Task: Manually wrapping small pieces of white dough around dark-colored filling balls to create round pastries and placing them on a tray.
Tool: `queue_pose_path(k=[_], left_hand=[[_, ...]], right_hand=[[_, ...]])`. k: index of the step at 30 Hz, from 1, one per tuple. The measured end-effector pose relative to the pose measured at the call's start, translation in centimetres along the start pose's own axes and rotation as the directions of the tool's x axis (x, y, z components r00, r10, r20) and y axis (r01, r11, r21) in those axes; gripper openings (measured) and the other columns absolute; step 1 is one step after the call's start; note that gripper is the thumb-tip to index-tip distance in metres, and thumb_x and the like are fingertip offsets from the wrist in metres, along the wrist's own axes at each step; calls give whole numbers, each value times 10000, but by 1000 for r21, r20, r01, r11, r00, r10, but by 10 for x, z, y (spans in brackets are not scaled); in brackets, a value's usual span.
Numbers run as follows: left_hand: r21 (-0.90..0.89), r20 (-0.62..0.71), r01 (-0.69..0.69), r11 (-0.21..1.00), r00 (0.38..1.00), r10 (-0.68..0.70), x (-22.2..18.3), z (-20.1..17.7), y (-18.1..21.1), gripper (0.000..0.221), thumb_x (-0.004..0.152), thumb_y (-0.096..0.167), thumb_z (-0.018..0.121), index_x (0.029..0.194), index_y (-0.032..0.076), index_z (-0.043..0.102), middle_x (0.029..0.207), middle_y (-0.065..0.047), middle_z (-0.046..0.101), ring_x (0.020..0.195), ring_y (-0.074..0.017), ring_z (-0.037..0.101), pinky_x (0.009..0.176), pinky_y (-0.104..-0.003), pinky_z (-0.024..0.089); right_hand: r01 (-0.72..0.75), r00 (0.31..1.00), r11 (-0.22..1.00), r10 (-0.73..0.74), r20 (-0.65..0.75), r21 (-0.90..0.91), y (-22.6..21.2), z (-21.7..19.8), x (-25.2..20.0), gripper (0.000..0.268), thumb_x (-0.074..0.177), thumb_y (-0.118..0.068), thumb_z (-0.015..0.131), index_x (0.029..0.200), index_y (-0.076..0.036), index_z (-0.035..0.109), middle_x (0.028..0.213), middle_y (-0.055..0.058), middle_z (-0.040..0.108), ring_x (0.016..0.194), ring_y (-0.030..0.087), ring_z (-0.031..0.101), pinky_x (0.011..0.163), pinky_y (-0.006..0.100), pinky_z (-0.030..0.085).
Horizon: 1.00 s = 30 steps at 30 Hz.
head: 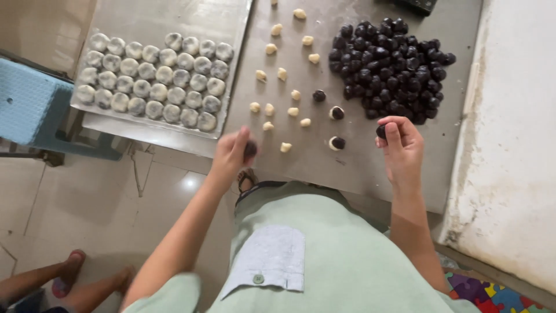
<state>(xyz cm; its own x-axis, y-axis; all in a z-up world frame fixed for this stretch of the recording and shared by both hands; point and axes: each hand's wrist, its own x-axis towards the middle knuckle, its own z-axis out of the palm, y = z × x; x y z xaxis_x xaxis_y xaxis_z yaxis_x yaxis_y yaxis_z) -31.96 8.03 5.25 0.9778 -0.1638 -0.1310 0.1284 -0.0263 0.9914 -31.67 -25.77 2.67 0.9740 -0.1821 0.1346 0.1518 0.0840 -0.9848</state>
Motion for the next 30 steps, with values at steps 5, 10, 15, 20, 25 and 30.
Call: queue_pose_path(k=[5, 10, 15, 20, 25, 30], left_hand=[[121, 131, 181, 976, 972, -197, -41, -62, 8, 506, 997, 384, 370, 748, 65, 673, 470, -77, 561, 444, -148, 512, 479, -263, 445], [160, 170, -76, 984, 984, 48, 5, -63, 24, 305, 998, 236, 396, 1003, 78, 657, 808, -112, 675, 717, -207, 645, 693, -345, 533], [124, 107, -368, 921, 928, 357, 65, -25, 3, 254, 931, 80, 596, 1180, 53, 552, 1061, -145, 639, 935, -287, 660, 780, -360, 554], [334, 161, -507, 795, 861, 482, 97, 13, -20, 247, 859, 49, 653, 1087, 137, 623, 1019, -63, 574, 858, -268, 674, 724, -342, 578], [455, 294, -574, 680, 818, 494, 103, 28, -20, 325, 827, 52, 656, 1126, 137, 561, 950, -88, 543, 814, -322, 657, 706, -406, 565], [722, 281, -539, 433, 801, 529, 108, 42, -46, 175, 794, 176, 704, 940, 200, 612, 871, 0, 583, 795, -249, 618, 684, -366, 499]], right_hand=[[-78, 986, 995, 87, 142, -67, -34, 37, 6, 327, 950, -90, 549, 1235, 69, 522, 891, 147, 571, 781, 181, 593, 769, 303, 525], [12, 976, 935, 65, 206, -353, -43, 79, 27, 192, 974, -83, 577, 1116, 38, 625, 742, 103, 594, 667, 153, 598, 640, 227, 487], [454, 879, 578, -165, 447, -678, -5, 101, 24, 193, 885, -25, 672, 1070, -72, 641, 911, 47, 601, 839, 217, 616, 742, 330, 507], [494, 867, 336, -117, 485, -802, 19, 117, 14, 132, 884, -78, 678, 1007, -77, 629, 904, 31, 584, 879, 189, 609, 787, 304, 525], [463, 879, 307, -38, 476, -832, 18, 113, 17, 52, 897, -93, 661, 944, -82, 643, 886, 20, 557, 894, 175, 602, 810, 294, 533], [359, 933, 489, -203, 297, -795, -13, 31, 24, 172, 912, 3, 625, 1068, -57, 663, 973, 106, 630, 954, 293, 621, 814, 388, 504]])
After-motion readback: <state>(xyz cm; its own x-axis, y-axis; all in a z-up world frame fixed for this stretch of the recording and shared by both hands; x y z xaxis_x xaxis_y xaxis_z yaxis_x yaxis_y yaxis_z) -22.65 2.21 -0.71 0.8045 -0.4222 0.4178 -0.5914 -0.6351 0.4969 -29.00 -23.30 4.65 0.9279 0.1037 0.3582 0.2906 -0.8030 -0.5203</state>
